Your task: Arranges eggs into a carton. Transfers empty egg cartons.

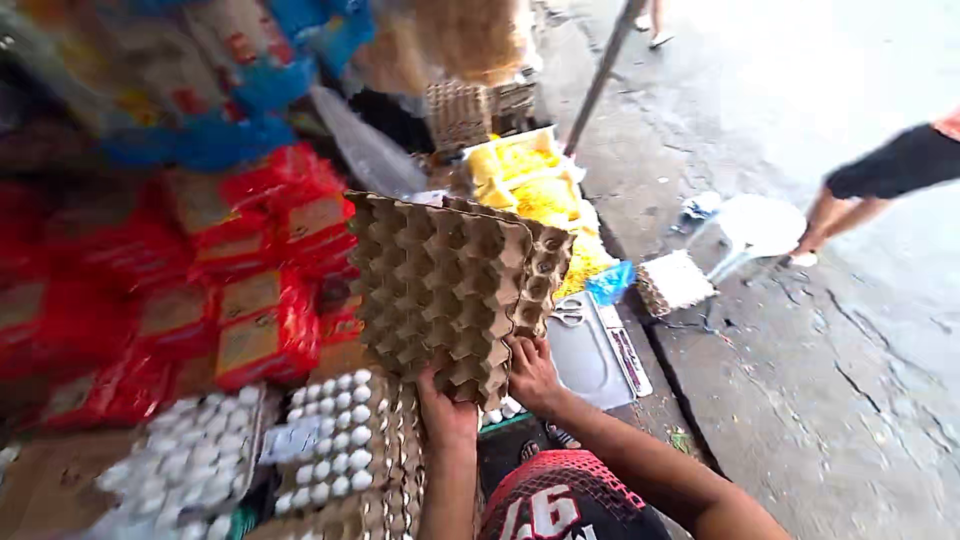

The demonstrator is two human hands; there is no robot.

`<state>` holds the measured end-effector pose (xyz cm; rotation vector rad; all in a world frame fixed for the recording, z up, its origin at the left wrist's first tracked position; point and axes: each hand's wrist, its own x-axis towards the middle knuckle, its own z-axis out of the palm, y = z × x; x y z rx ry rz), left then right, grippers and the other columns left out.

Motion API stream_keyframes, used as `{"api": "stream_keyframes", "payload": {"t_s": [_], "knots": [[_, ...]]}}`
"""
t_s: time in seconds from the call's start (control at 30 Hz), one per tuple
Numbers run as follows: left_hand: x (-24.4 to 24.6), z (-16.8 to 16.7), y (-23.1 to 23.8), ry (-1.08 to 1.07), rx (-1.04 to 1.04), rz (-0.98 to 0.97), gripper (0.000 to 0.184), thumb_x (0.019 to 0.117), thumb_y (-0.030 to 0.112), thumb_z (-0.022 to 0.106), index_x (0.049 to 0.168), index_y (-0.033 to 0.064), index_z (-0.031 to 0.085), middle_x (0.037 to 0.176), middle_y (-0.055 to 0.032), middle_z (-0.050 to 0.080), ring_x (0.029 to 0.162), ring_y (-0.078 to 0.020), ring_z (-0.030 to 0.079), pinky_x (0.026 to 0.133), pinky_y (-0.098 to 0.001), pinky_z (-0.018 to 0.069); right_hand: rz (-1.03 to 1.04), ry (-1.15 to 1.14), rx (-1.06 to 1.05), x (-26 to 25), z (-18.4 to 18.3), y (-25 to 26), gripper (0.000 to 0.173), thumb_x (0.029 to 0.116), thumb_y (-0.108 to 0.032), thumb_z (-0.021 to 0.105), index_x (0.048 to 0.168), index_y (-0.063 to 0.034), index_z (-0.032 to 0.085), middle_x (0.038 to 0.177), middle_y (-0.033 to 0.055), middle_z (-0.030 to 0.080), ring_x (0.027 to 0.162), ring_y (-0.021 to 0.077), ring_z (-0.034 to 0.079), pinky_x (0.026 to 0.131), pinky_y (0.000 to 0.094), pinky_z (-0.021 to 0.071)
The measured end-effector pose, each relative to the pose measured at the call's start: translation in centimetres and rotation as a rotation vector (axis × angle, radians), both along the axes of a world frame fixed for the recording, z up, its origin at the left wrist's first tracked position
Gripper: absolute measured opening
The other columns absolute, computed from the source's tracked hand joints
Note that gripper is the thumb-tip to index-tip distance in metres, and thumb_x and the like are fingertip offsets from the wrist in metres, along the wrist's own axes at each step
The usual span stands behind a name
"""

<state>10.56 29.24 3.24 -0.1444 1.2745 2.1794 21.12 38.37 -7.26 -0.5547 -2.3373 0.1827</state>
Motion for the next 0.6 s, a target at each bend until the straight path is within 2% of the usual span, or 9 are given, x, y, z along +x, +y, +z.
{"api": "stream_keyframes", "payload": {"t_s": [0.13,0.3,0.4,0.43,0.5,0.6], "knots": [[2.7,0.6,3.8,-0.068,-0.042,-0.19,0.036,0.1049,0.041,0.045,0.128,0.0154,0.053,0.109,-0.0073,0.066,0.099,-0.0216,0.067,0.082,-0.0476,0.0583,-0.208,-0.009,0.044,4.5,-0.5,0.2,0.019,0.086,-0.016,0.068,0.104,-0.0175,0.075,0.132,0.0166,0.066,0.115,0.0371,0.065,0.091,0.0598,0.0488],[7.9,-1.2,7.9,-0.122,-0.007,-0.456,0.036,0.1049,0.043,0.043,0.122,0.0136,0.055,0.104,-0.0072,0.066,0.093,-0.0206,0.067,0.077,-0.0464,0.0586,-0.459,-0.024,0.108,11.3,-2.2,0.6,0.017,0.0909,-0.018,0.062,0.103,-0.0224,0.073,0.132,0.0141,0.066,0.114,0.0329,0.064,0.094,0.0549,0.0471],[11.7,-2.6,10.3,-0.105,0.026,-0.589,0.033,0.107,0.043,0.039,0.114,0.0151,0.055,0.092,-0.0042,0.066,0.078,-0.0157,0.067,0.065,-0.0383,0.0585,-0.597,-0.054,0.089,17.0,-2.5,1.4,0.026,0.0938,-0.018,0.062,0.115,-0.0296,0.071,0.134,0.0127,0.064,0.116,0.0315,0.062,0.097,0.0541,0.0458],[13.0,-2.9,11.1,-0.103,0.037,-0.637,0.034,0.1075,0.042,0.038,0.116,0.0148,0.055,0.092,-0.0045,0.066,0.079,-0.0159,0.067,0.065,-0.0383,0.0586,-0.655,-0.061,0.064,19.2,-2.9,1.6,0.028,0.0959,-0.019,0.063,0.12,-0.0319,0.069,0.134,0.0123,0.063,0.117,0.0311,0.061,0.099,0.0542,0.0455],[15.7,-3.1,13.0,-0.1,0.067,-0.724,0.034,0.1077,0.041,0.037,0.12,0.0139,0.054,0.098,-0.0068,0.067,0.085,-0.0186,0.068,0.071,-0.0428,0.0596,-0.77,-0.065,0.012,24.2,-3.6,2.2,0.032,0.0961,-0.019,0.063,0.124,-0.0345,0.069,0.133,0.013,0.064,0.117,0.0323,0.061,0.099,0.055,0.0456],[19.4,-3.5,16.8,-0.091,0.111,-0.806,0.036,0.1074,0.039,0.039,0.125,0.0118,0.054,0.106,-0.011,0.068,0.095,-0.0236,0.069,0.079,-0.0498,0.0597,-0.936,-0.104,-0.034,32.5,-4.6,3.4,0.028,0.0979,-0.021,0.061,0.119,-0.0352,0.071,0.13,0.0132,0.065,0.115,0.0337,0.061,0.097,0.0561,0.0459]]}}
